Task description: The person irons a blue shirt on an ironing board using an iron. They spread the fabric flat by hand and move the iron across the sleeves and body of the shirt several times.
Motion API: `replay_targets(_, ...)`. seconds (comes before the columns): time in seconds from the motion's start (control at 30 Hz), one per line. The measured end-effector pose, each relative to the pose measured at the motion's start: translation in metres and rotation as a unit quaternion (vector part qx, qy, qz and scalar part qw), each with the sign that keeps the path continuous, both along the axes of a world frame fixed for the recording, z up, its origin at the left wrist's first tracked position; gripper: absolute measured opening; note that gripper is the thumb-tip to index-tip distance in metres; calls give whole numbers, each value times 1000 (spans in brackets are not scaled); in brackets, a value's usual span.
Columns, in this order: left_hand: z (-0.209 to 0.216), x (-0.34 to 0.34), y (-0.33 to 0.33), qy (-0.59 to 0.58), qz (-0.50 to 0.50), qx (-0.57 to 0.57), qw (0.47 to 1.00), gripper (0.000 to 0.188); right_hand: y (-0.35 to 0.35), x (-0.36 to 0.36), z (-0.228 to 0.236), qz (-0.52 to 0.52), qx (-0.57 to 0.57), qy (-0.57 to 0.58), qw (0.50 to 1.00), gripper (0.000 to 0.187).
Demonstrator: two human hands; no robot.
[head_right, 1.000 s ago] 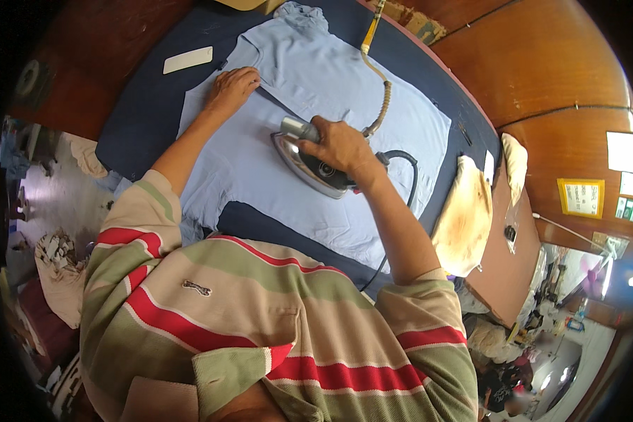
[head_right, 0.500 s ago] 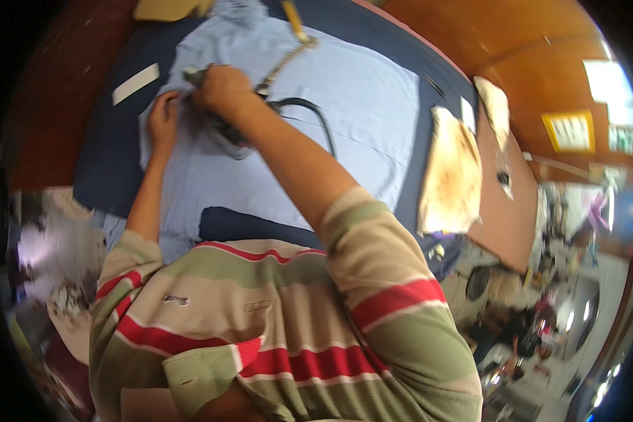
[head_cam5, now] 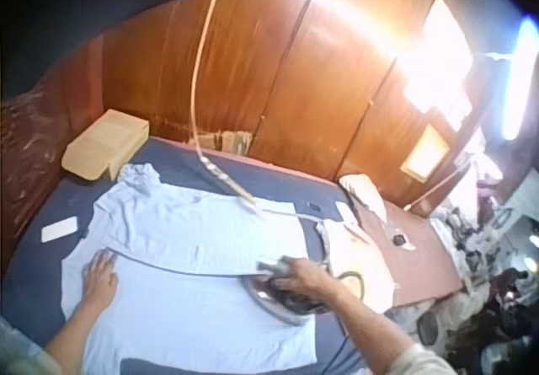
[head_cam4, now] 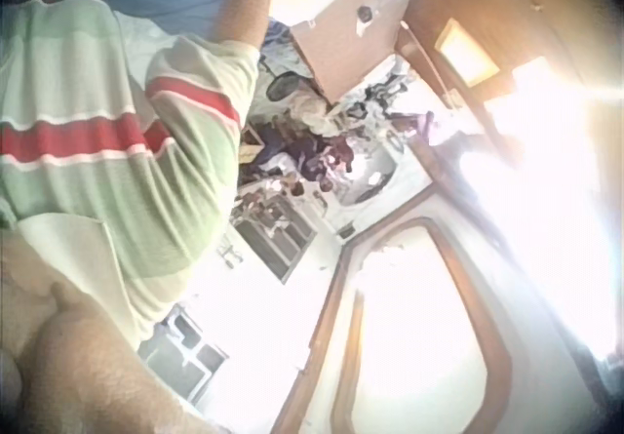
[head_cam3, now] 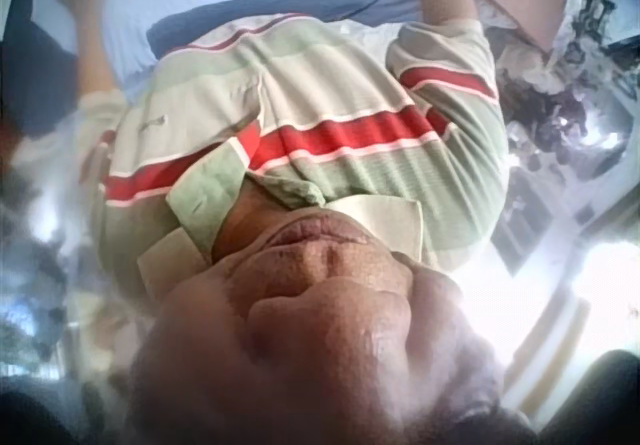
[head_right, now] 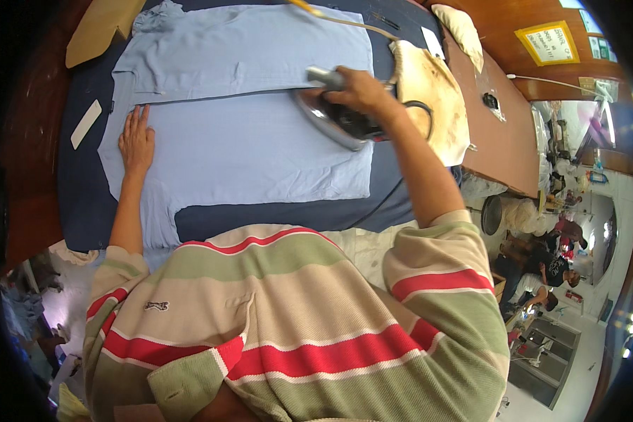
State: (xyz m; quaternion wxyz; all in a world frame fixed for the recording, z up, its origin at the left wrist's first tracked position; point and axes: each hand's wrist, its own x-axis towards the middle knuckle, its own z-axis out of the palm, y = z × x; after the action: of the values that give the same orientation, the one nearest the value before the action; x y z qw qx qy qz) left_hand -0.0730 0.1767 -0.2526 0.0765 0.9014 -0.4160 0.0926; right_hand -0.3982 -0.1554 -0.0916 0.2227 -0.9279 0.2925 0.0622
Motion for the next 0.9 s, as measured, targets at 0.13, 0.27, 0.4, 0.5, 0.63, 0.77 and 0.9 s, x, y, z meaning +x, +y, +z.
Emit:
replay_targets(0.13, 0, 2, 2, -14, 1, 42, 999, 50, -31, -51, -1, -31, 20, -46, 998, 44)
replay_targets(0.27, 22, -37, -18, -53, 0, -8, 999, 46, -21, -47, -5, 23, 3, -35, 999, 45)
replay_targets(0.4, 41, -176, -66, 136, -272, -156, 940, 36, 3, -23, -2, 107, -17, -24, 994, 43)
replay_targets(0.5, 38, -276, -79, 149, -498, -81, 850, 50, 9, 5, -11, 125, -27, -53, 990, 44)
replay_targets(0.63, 38, -318, -67, 165, -477, 63, 861, 55, 12, 9, -21, 78, -44, -62, 994, 46)
replay_targets(0.77, 37, -324, -62, 133, -472, 59, 869, 50, 19, -26, -22, -1, -80, -59, 995, 48)
replay_targets(0.9, 29, -324, -55, 149, -474, 39, 867, 51, 40, -71, -18, -126, -32, -70, 989, 52)
